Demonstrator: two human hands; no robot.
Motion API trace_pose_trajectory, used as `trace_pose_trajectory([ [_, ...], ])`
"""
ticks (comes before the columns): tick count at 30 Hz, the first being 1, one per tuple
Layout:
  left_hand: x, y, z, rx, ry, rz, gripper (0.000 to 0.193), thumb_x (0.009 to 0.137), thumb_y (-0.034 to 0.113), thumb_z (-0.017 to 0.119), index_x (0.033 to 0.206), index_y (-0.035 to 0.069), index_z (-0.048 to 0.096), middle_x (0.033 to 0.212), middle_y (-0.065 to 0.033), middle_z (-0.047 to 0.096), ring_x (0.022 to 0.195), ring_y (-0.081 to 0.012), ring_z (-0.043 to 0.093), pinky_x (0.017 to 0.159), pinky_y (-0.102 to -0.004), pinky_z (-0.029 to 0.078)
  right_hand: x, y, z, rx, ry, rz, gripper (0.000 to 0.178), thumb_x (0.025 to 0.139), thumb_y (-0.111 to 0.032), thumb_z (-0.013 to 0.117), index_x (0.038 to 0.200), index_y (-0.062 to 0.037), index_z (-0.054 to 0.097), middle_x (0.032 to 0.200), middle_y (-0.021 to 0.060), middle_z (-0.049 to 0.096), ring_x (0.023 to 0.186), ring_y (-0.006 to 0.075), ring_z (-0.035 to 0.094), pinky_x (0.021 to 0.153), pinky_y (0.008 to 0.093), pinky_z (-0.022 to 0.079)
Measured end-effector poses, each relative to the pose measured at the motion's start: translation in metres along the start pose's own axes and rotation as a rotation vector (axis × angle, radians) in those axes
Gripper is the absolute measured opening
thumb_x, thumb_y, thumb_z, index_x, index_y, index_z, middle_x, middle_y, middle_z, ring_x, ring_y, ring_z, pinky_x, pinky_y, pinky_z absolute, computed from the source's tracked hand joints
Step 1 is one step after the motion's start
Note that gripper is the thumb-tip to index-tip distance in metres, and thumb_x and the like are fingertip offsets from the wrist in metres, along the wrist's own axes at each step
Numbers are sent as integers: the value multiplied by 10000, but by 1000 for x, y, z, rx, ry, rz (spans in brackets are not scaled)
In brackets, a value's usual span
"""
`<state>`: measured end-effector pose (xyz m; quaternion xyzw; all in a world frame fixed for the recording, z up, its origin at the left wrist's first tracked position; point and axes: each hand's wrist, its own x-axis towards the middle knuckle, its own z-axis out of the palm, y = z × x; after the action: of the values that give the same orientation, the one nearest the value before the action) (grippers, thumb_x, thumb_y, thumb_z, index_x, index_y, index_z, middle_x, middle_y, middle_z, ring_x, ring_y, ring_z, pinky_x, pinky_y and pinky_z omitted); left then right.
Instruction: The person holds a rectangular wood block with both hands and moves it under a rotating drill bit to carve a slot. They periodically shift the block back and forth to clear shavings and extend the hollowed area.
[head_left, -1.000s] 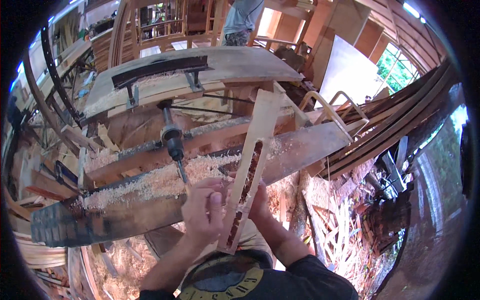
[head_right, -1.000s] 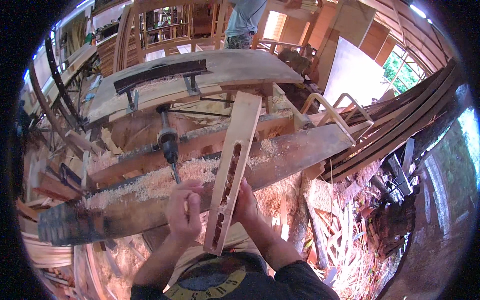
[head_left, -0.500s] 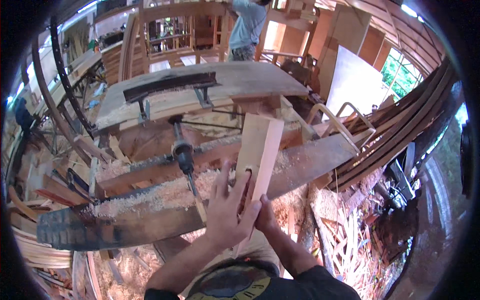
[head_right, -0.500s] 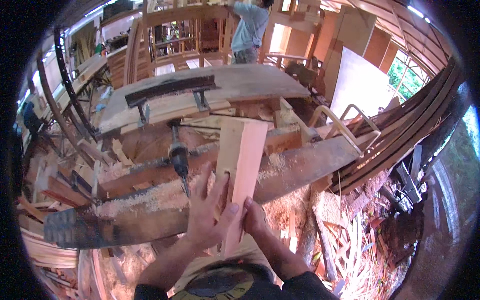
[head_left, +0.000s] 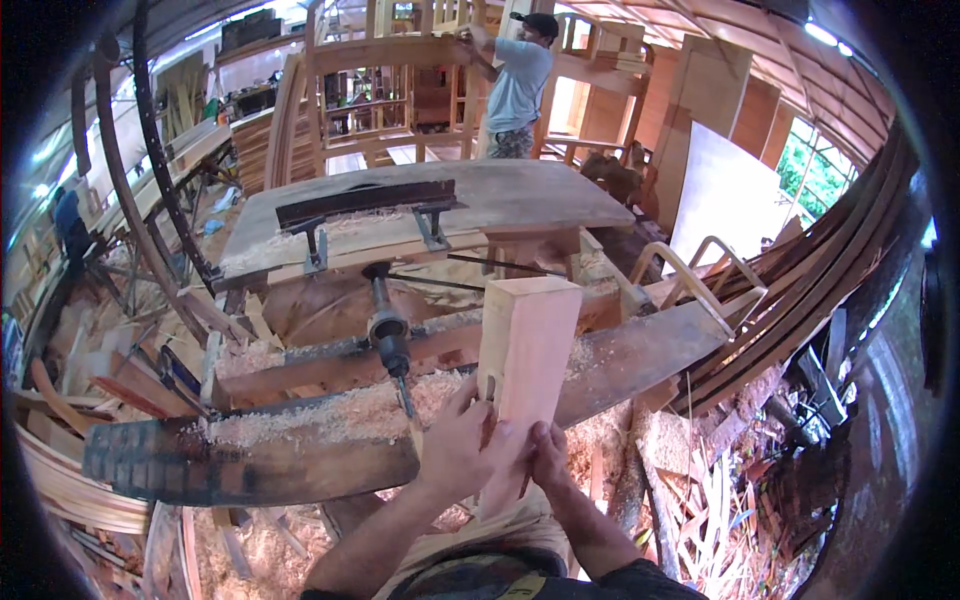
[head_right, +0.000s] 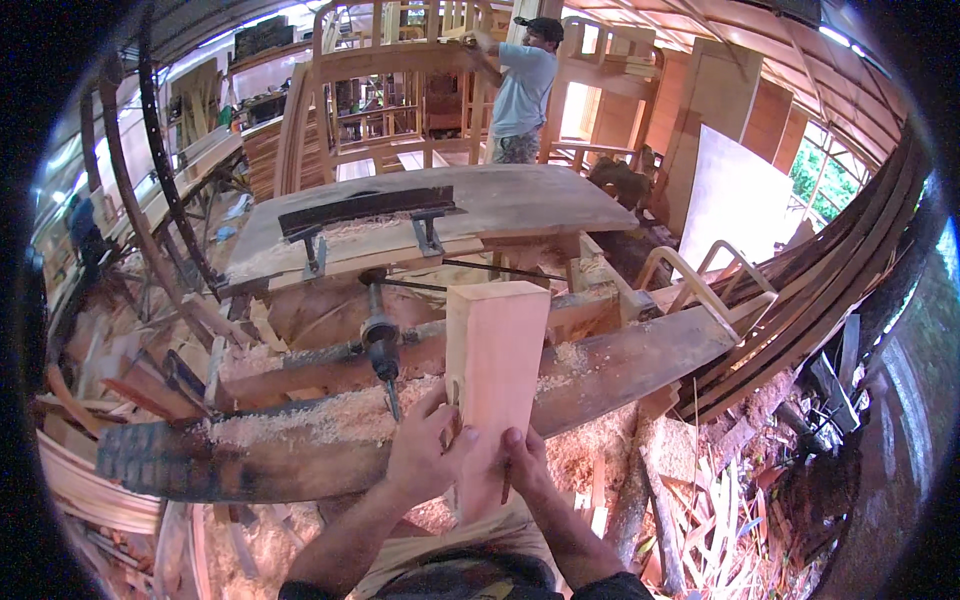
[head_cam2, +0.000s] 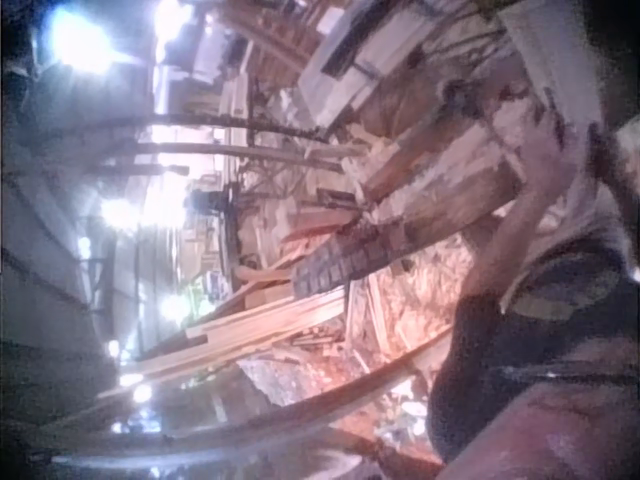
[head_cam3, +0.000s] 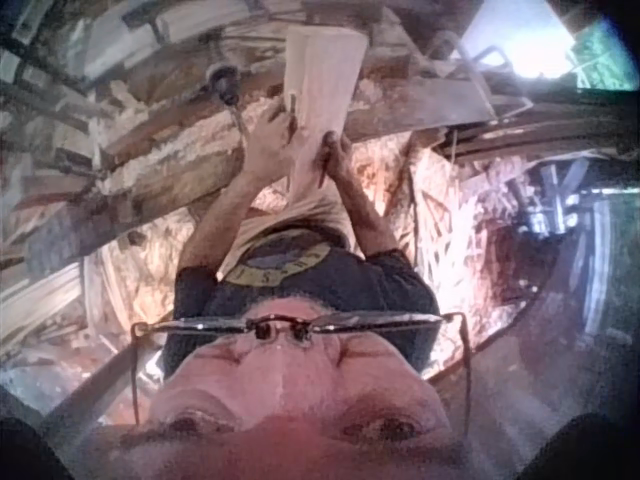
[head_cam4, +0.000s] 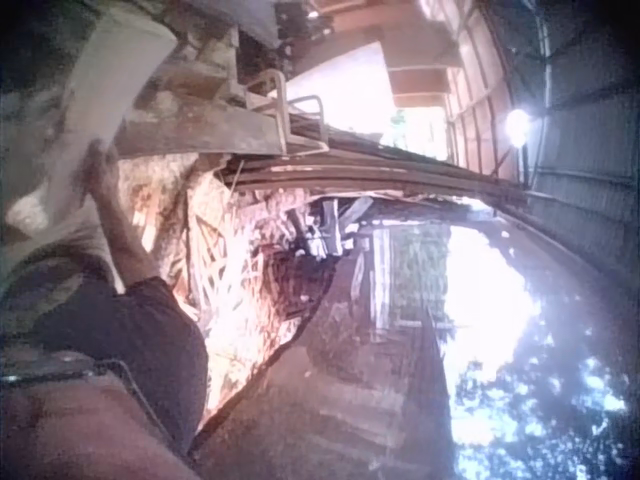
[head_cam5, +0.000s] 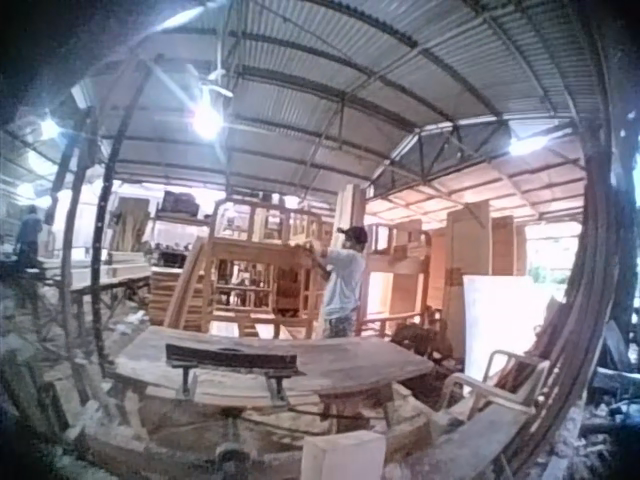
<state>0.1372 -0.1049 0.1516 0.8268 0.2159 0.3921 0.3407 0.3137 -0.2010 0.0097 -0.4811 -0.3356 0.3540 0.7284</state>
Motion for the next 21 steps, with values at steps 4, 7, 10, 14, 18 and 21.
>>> trace_pose_trajectory([
  [4,-15,6,-3,148,-57,-68,269,887,213,754,1049,3,706,1403,-246,595,1204,-423,634,979,-475,544,2,11,-11,44,44,45,697,991,-558,630,1366,21,539,1218,141,662,1098,256,653,962,396,532],
  [7,-40,-12,10,124,-38,-27,277,891,212,759,1084,27,688,1378,-238,613,1166,-430,649,942,-475,560,5,15,-14,98,107,42,719,1014,-580,570,1393,28,514,1247,152,645,1134,260,639,991,409,519],
  [10,-56,-10,9,119,-33,28,302,891,196,761,1130,41,661,1383,-241,607,1163,-442,645,930,-474,567,9,7,2,221,140,103,751,1029,-594,524,1427,42,478,1300,169,619,1182,275,622,1031,425,501],
  [14,-58,-18,9,-146,43,-111,223,940,142,723,1094,12,628,1304,-215,670,1138,-314,692,908,-432,580,1,4,8,241,104,140,768,1052,-600,454,1459,51,436,1358,188,594,1230,287,598,1070,437,478],
  [18,-72,-40,-35,-335,132,-249,301,915,47,721,1183,-32,611,1183,-256,710,1019,-317,740,841,-356,588,4,-12,13,249,215,135,668,1054,-624,417,1407,-67,525,1181,106,657,1064,262,650,939,434,548],
  [21,-89,-57,-40,-81,74,-157,425,906,49,718,1300,-43,589,1309,-257,657,1138,-320,695,973,-390,547,7,-19,10,355,209,190,629,1052,-633,412,1348,-102,573,1097,68,670,994,230,658,881,414,567],
])
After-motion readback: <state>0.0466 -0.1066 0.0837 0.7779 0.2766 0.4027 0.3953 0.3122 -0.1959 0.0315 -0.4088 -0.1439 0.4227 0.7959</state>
